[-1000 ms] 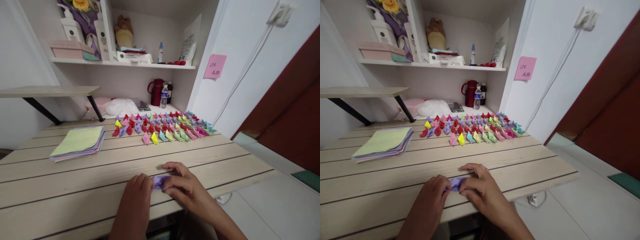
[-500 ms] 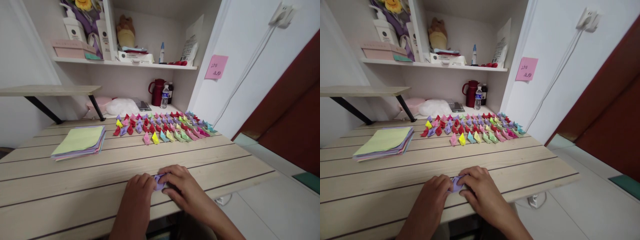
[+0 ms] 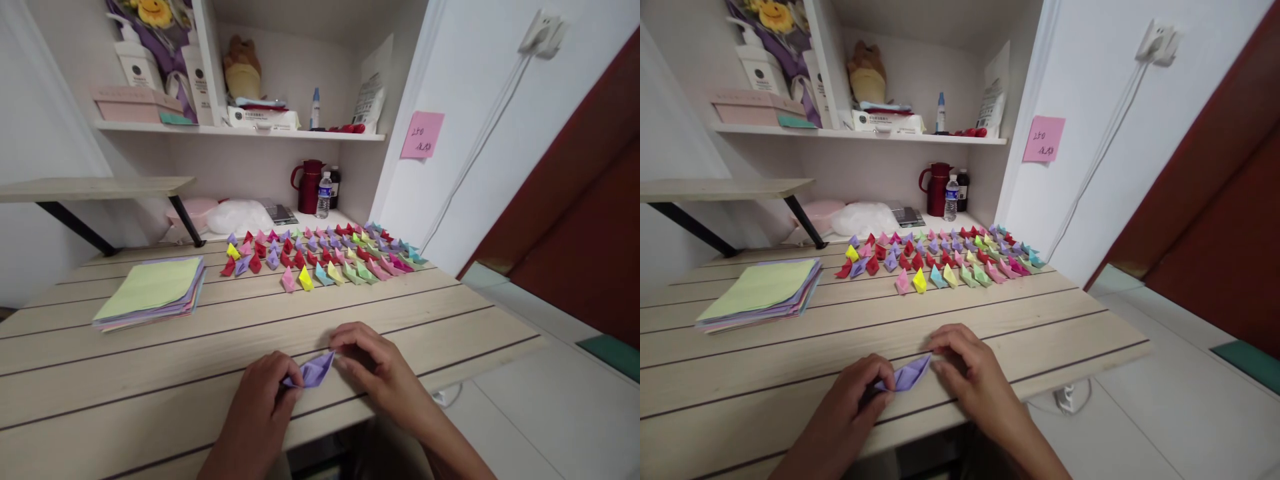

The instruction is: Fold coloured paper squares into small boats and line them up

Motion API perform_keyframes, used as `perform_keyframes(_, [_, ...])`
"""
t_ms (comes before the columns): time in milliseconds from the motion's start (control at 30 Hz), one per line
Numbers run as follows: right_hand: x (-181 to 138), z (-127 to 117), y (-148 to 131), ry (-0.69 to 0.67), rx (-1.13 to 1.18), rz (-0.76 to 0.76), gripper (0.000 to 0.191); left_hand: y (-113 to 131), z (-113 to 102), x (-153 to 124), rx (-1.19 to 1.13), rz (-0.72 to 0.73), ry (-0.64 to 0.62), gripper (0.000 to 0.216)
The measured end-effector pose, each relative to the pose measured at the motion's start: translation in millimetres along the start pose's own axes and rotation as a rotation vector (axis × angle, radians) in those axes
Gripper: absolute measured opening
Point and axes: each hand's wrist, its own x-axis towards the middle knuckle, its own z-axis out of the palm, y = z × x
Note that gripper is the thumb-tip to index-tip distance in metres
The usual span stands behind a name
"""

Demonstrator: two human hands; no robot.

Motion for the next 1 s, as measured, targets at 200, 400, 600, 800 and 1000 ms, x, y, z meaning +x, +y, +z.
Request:
perform_keyframes(200, [0, 1, -1, -0.011, -0.018, 0.065, 0.016, 1, 0, 0, 0.020, -0.011, 0.019, 0.007])
perform_keyframes(400, [0, 1, -2, -0.027, -0.005, 0.067, 0.014, -1, 2, -1, 0.045, 0.044, 0.050, 0.009])
perform_keyframes(600, [1, 4, -3, -0.015, -0.013, 0.071, 0.012, -7, 4, -1, 0.070, 0.076, 0.054, 0.013])
perform_keyframes(800, [1, 4, -1, -0.029, -0.031, 0.056, 0.013, -8, 5, -1, 0.018, 0.103, 0.109, 0.012])
perform_keyframes(1000, [2, 1, 1, 0.025, 0.028, 0.022, 0.016, -4, 2, -3, 0.000, 0.071, 0.096, 0.009])
